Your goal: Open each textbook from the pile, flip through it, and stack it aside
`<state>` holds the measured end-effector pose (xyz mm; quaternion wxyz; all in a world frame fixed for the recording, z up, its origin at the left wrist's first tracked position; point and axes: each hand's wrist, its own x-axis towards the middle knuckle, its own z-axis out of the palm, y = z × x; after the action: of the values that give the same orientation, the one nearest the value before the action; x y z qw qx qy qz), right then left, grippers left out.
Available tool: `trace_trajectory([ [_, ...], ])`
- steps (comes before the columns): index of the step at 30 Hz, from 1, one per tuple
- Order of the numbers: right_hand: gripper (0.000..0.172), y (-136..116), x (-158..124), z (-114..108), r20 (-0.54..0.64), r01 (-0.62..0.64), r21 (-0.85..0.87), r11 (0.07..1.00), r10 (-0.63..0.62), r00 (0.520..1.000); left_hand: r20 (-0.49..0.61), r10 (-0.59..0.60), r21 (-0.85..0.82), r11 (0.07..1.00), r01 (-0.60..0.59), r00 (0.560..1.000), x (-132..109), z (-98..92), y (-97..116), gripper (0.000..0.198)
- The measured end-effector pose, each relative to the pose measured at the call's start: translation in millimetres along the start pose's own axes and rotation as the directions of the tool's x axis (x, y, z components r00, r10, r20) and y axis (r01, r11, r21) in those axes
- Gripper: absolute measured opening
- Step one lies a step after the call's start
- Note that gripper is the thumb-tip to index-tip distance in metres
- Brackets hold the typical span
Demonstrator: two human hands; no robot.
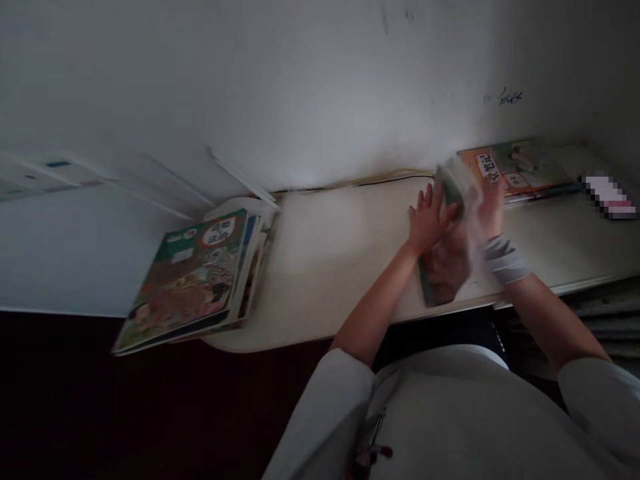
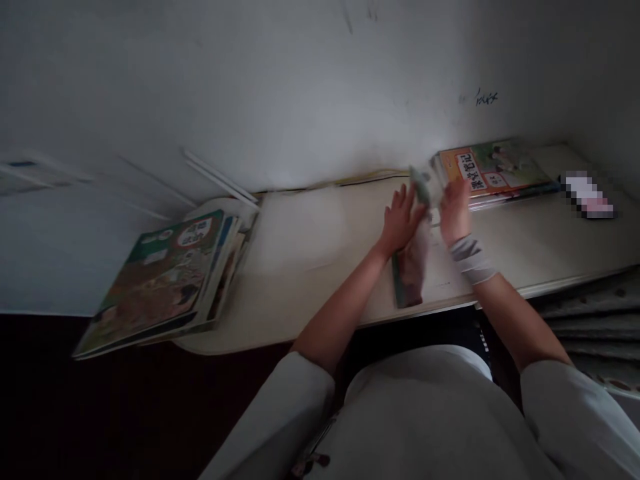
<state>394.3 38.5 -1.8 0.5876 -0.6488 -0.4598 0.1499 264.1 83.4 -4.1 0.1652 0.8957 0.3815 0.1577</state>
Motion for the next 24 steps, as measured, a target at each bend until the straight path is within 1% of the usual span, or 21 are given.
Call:
trace_trajectory([
  [2, 0.071, -7.5, 10.6, -43.5, -0.115, 0.026, -0.029, 0.999, -0.029, 0.993, 0.093, 0.012, 0.041, 0.999, -0.016, 0.996, 2.2, 11.8, 11.6, 0.072],
  [3, 0.066, -12.9, 9.4, -61.0, -0.155, 0.101, -0.104, 0.989, -0.116, 0.981, 0.145, 0.025, 0.074, 0.997, -0.036, 0.989, 2.7, 17.6, 16.0, 0.074],
  [4, 0.063, -19.1, 3.8, -74.1, -0.076, 0.194, -0.202, 0.960, -0.213, 0.974, 0.187, 0.037, 0.105, 0.993, -0.058, 0.982, 3.5, 22.4, 19.0, 0.074],
  [5, 0.061, -25.3, -5.9, -82.8, 0.046, 0.296, -0.307, 0.905, -0.296, 0.954, 0.212, 0.046, 0.129, 0.989, -0.075, 0.976, 4.9, 25.6, 20.3, 0.074],
  [6, 0.059, -31.1, -18.5, -87.7, 0.218, 0.406, -0.400, 0.821, -0.345, 0.913, 0.216, 0.050, 0.143, 0.986, -0.083, 0.975, 7.4, 26.8, 19.7, 0.073],
  [7, 0.058, -35.9, -32.7, -89.7, 0.393, 0.508, -0.469, 0.722, -0.344, 0.853, 0.210, 0.047, 0.152, 0.985, -0.080, 0.977, 11.0, 26.1, 17.3, 0.071],
  [8, 0.055, -39.2, -47.1, -90.5, 0.547, 0.595, -0.512, 0.620, -0.298, 0.782, 0.198, 0.036, 0.158, 0.985, -0.068, 0.980, 15.7, 23.7, 13.4, 0.070],
  [9, 0.054, -40.5, -60.1, -91.2, 0.664, 0.663, -0.526, 0.532, -0.230, 0.712, 0.185, 0.020, 0.162, 0.985, -0.051, 0.983, 21.5, 20.2, 8.2, 0.070],
  [10, 0.054, -39.8, -70.8, -93.0, 0.728, 0.703, -0.540, 0.463, -0.162, 0.666, 0.171, 0.005, 0.160, 0.986, -0.033, 0.985, 28.1, 16.1, 2.2, 0.070],
  [11, 0.053, -36.9, -78.5, -96.3, 0.751, 0.714, -0.566, 0.411, -0.099, 0.653, 0.162, -0.008, 0.149, 0.989, -0.016, 0.987, 35.1, 12.1, -4.1, 0.071],
  [12, 0.053, -32.0, -83.3, -101.3, 0.734, 0.695, -0.613, 0.377, -0.054, 0.677, 0.164, -0.018, 0.126, 0.992, -0.003, 0.986, 42.1, 8.5, -10.1, 0.072],
  [13, 0.053, -25.5, -85.4, -107.4, 0.684, 0.644, -0.674, 0.363, -0.025, 0.729, 0.174, -0.020, 0.096, 0.995, 0.003, 0.984, 48.7, 5.6, -15.5, 0.071],
  [14, 0.053, -17.8, -85.6, -113.9, 0.613, 0.569, -0.732, 0.375, -0.004, 0.790, 0.190, -0.017, 0.072, 0.997, 0.003, 0.982, 54.6, 3.6, -20.0, 0.070],
  [15, 0.055, -9.7, -84.8, -120.1, 0.533, 0.478, -0.773, 0.417, 0.018, 0.846, 0.207, -0.014, 0.061, 0.998, 0.001, 0.978, 59.4, 2.2, -23.4, 0.067],
  [16, 0.058, -1.7, -83.7, -125.2, 0.459, 0.378, -0.787, 0.488, 0.054, 0.887, 0.223, -0.012, 0.064, 0.998, -0.003, 0.975, 62.7, 1.0, -26.0, 0.063],
  [17, 0.064, 5.6, -82.9, -128.7, 0.403, 0.273, -0.769, 0.578, 0.107, 0.909, 0.237, -0.014, 0.079, 0.997, -0.005, 0.971, 64.2, -0.4, -28.0, 0.057],
  [18, 0.069, 11.7, -82.6, -130.3, 0.369, 0.167, -0.724, 0.670, 0.172, 0.913, 0.250, -0.020, 0.099, 0.995, -0.005, 0.968, 63.7, -2.5, -30.0, 0.051],
  [19, 0.073, 16.3, -82.7, -130.2, 0.357, 0.063, -0.661, 0.748, 0.240, 0.903, 0.264, -0.033, 0.120, 0.993, 0.001, 0.964, 61.0, -5.6, -32.5, 0.045],
  [20, 0.074, 19.6, -82.9, -128.3, 0.364, -0.031, -0.593, 0.804, 0.303, 0.881, 0.284, -0.050, 0.138, 0.990, 0.010, 0.958, 55.8, -9.9, -36.0, 0.040],
  [22, 0.072, 22.2, -81.0, -120.7, 0.403, -0.159, -0.482, 0.862, 0.379, 0.833, 0.329, -0.088, 0.170, 0.985, 0.033, 0.940, 38.7, -22.7, -46.9, 0.030],
  [24, 0.070, 21.1, -72.7, -109.4, 0.452, -0.175, -0.442, 0.880, 0.387, 0.804, 0.383, -0.137, 0.209, 0.976, 0.058, 0.914, 13.9, -39.8, -62.2, 0.023],
])
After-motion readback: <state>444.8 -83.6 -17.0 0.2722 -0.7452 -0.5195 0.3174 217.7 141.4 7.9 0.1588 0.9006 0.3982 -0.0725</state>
